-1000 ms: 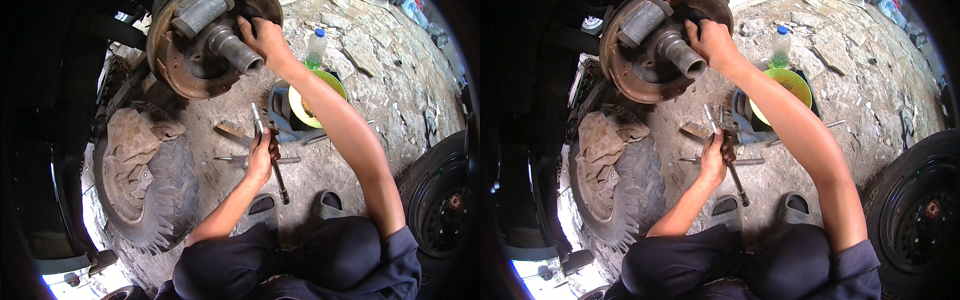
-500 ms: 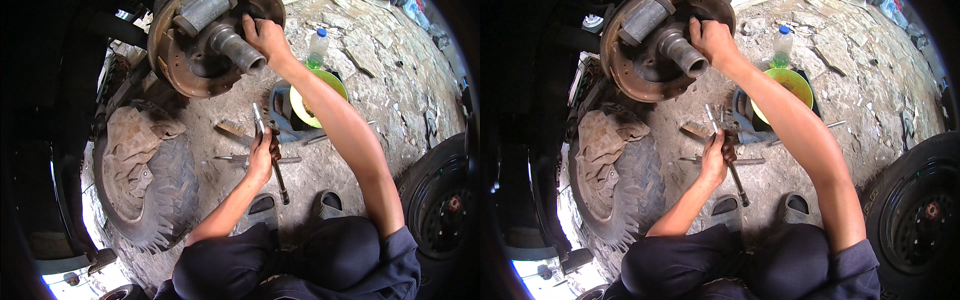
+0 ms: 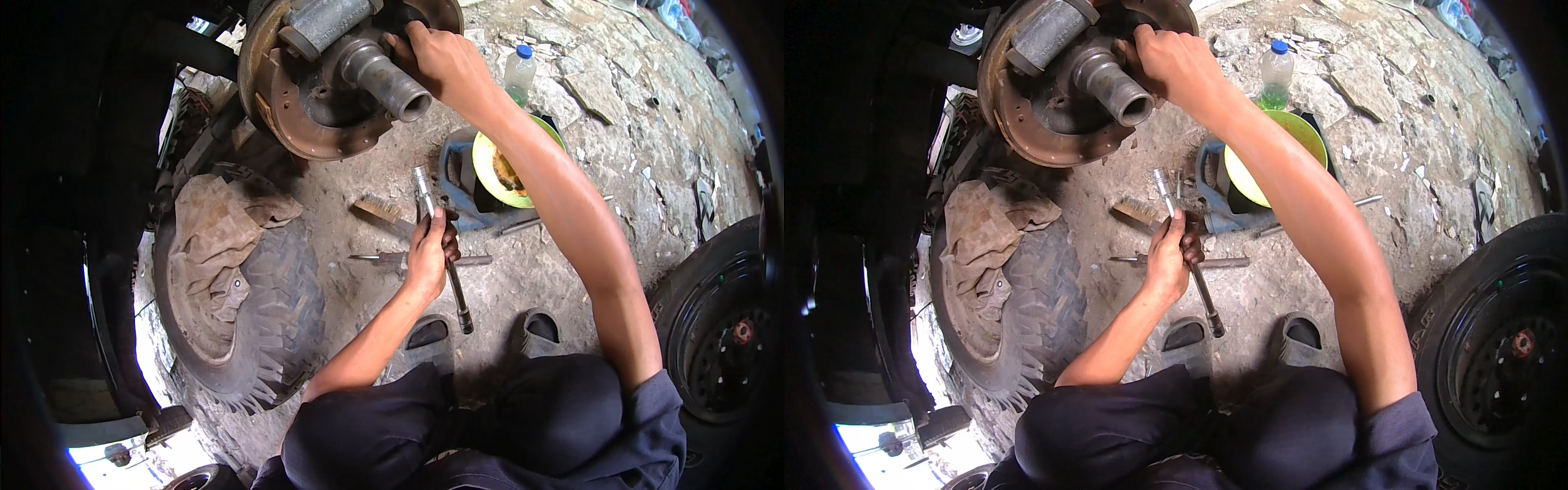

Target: The person cleans small metal components in a bowl of liquid and installs them onto a vehicle's brake assembly by hand, then uses a wrench to tighten or adjust the parts.

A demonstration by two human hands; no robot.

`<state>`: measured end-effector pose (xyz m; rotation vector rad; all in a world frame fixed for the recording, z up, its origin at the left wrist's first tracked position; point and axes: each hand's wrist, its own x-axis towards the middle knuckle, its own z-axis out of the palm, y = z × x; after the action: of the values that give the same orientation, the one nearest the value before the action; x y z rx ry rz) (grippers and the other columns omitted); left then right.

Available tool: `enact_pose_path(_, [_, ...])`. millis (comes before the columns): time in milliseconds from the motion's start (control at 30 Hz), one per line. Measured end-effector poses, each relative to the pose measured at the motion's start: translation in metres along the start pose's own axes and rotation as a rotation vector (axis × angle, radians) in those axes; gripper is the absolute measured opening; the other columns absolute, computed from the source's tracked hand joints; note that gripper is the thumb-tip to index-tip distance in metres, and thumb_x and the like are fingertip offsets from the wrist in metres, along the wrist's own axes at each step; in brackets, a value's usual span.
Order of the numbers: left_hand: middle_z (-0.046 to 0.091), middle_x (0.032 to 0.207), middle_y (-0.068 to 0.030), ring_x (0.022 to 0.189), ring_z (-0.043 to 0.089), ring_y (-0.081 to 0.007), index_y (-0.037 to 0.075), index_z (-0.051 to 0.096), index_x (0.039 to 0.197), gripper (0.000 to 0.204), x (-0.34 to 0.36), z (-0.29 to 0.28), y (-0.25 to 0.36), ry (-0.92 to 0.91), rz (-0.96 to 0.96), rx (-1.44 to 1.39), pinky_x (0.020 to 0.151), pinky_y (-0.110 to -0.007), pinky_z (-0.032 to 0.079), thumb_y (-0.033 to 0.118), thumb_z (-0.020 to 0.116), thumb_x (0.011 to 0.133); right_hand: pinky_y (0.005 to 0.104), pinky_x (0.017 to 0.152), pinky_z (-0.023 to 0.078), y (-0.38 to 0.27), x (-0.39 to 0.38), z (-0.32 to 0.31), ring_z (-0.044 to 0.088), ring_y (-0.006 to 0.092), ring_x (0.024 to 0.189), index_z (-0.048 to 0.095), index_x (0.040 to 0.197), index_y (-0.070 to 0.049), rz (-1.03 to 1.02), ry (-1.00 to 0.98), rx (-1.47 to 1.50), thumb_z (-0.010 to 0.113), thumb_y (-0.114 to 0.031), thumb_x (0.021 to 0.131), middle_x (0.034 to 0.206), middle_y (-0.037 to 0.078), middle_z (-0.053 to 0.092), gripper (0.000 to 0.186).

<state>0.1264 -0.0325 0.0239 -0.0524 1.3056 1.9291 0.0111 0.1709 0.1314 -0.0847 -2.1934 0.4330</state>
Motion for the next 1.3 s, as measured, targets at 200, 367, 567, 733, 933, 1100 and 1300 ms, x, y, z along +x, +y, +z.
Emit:
enact_pose_path(200, [0.034, 0.066, 0.0046, 0.055, 0.032, -0.0074, 0.009, 0.052, 0.098, 0.035, 0.004, 0.001, -0.006, -0.047, -0.015, -0.023, 0.051, -0.024, 0.029, 0.044, 0.053, 0.096, 0.0483, 0.061, 0.050, -0.007, 0.003, 0.010, 0.062, 0.0453, 0.070, 0.058, 0.074, 0.004, 0.344, -0.003, 0.282, 0.053, -0.036, 0.095, 0.065, 0.027, 0.059, 0.045])
enact_pose_path(367, [0.034, 0.066, 0.0047, 0.056, 0.032, -0.0068, 0.008, 0.052, 0.097, 0.037, 0.002, 0.001, -0.001, -0.023, -0.009, -0.027, 0.051, -0.024, 0.029, 0.044, 0.053, 0.096, 0.0486, 0.061, 0.049, -0.005, 0.001, 0.002, 0.062, 0.0443, 0.074, 0.057, 0.082, 0.003, 0.127, -0.046, 0.041, 0.055, -0.034, 0.095, 0.064, 0.026, 0.059, 0.039])
enact_pose_path(567, [0.033, 0.066, 0.0047, 0.054, 0.032, -0.0062, 0.006, 0.051, 0.098, 0.039, 0.001, 0.001, 0.002, 0.033, -0.009, -0.019, 0.051, -0.023, 0.030, 0.045, 0.053, 0.097, 0.0462, 0.063, 0.052, -0.001, -0.002, -0.006, 0.065, 0.0406, 0.072, 0.048, 0.091, 0.001, -0.034, -0.094, -0.054, 0.059, -0.022, 0.089, 0.070, 0.024, 0.063, 0.026])
enact_pose_path(733, [0.033, 0.066, 0.0047, 0.054, 0.032, -0.0064, 0.006, 0.051, 0.098, 0.038, 0.003, 0.000, -0.003, -0.035, -0.007, -0.023, 0.050, -0.023, 0.029, 0.044, 0.052, 0.097, 0.0466, 0.066, 0.052, -0.018, 0.001, 0.004, 0.064, 0.0432, 0.072, 0.058, 0.082, 0.005, 0.348, -0.075, 0.153, 0.056, -0.029, 0.094, 0.069, 0.027, 0.062, 0.036])
enact_pose_path(933, [0.034, 0.067, 0.0044, 0.055, 0.030, -0.0072, 0.008, 0.051, 0.098, 0.036, 0.006, 0.002, -0.003, -0.042, -0.015, -0.021, 0.051, -0.024, 0.029, 0.043, 0.053, 0.097, 0.0446, 0.063, 0.050, -0.011, 0.000, -0.005, 0.062, 0.0441, 0.068, 0.062, 0.068, 0.006, 0.421, -0.039, 0.477, 0.059, -0.041, 0.092, 0.064, 0.026, 0.060, 0.052])
enact_pose_path(1100, [0.035, 0.069, 0.0047, 0.056, 0.031, -0.0065, 0.009, 0.051, 0.103, 0.034, 0.003, -0.013, 0.005, 0.044, -0.016, -0.081, 0.053, -0.023, 0.030, 0.042, 0.054, 0.096, 0.0394, 0.059, 0.049, -0.002, -0.021, -0.029, 0.065, 0.0339, 0.062, 0.063, 0.082, 0.003, 0.321, 0.240, 0.360, 0.065, -0.039, 0.089, 0.065, 0.020, 0.062, 0.043])
enact_pose_path(1300, [0.034, 0.069, 0.0051, 0.056, 0.030, -0.0055, 0.006, 0.051, 0.103, 0.035, 0.006, -0.009, 0.007, 0.051, -0.028, -0.052, 0.054, -0.022, 0.031, 0.041, 0.048, 0.099, 0.0339, 0.083, 0.050, 0.054, -0.053, 0.007, 0.064, 0.0232, 0.089, 0.044, 0.129, 0.005, 0.559, 0.056, 0.518, 0.064, -0.042, 0.091, 0.101, 0.018, 0.067, 0.064])
